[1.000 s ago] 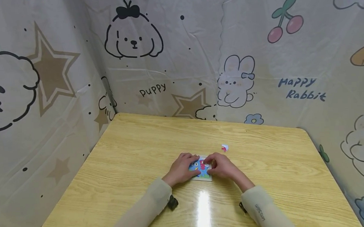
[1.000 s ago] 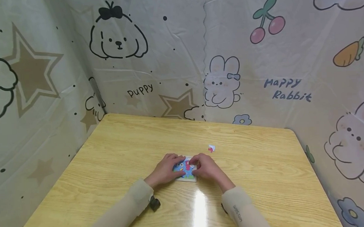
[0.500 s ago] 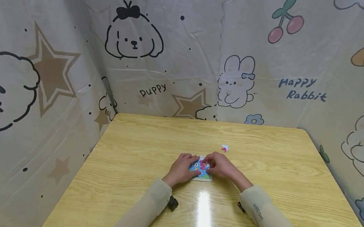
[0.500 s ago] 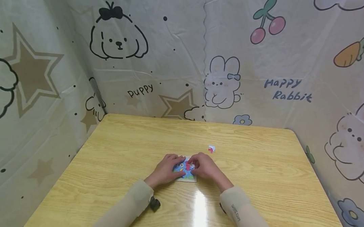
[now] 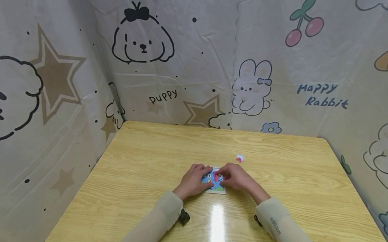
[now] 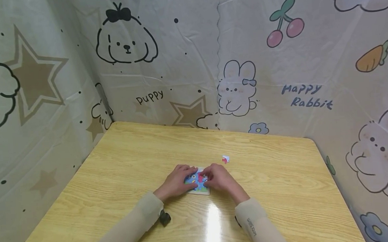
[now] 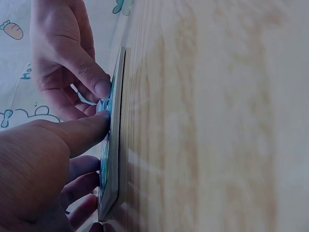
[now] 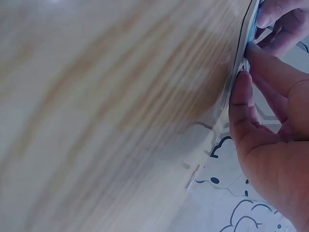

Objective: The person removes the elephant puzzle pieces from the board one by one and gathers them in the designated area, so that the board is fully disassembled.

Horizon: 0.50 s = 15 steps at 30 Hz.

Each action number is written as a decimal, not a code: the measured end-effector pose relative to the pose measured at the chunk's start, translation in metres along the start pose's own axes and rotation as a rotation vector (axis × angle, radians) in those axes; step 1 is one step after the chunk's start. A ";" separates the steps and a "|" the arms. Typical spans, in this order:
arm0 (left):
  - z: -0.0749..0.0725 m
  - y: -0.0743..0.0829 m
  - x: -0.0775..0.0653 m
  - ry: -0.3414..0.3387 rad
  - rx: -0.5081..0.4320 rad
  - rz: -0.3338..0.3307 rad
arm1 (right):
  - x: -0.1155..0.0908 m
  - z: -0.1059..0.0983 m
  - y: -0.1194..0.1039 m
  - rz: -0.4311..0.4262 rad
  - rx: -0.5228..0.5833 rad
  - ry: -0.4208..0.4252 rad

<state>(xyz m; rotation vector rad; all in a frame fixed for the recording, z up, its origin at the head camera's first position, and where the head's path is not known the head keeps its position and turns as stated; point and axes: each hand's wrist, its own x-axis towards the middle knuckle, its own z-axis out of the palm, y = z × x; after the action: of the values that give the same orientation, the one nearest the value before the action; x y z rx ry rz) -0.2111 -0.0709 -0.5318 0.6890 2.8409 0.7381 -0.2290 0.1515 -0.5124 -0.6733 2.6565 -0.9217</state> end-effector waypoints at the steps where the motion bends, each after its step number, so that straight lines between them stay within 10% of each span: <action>1: 0.000 0.000 0.000 -0.001 -0.001 0.000 | 0.000 0.000 0.000 -0.001 -0.001 -0.001; 15: -0.002 0.001 -0.001 -0.004 0.021 0.005 | -0.003 0.000 -0.004 -0.054 -0.057 0.023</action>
<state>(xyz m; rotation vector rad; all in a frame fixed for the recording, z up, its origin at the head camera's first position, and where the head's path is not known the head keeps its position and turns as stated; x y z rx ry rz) -0.2104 -0.0713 -0.5293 0.7004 2.8482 0.7079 -0.2253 0.1501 -0.5091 -0.7557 2.7063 -0.8766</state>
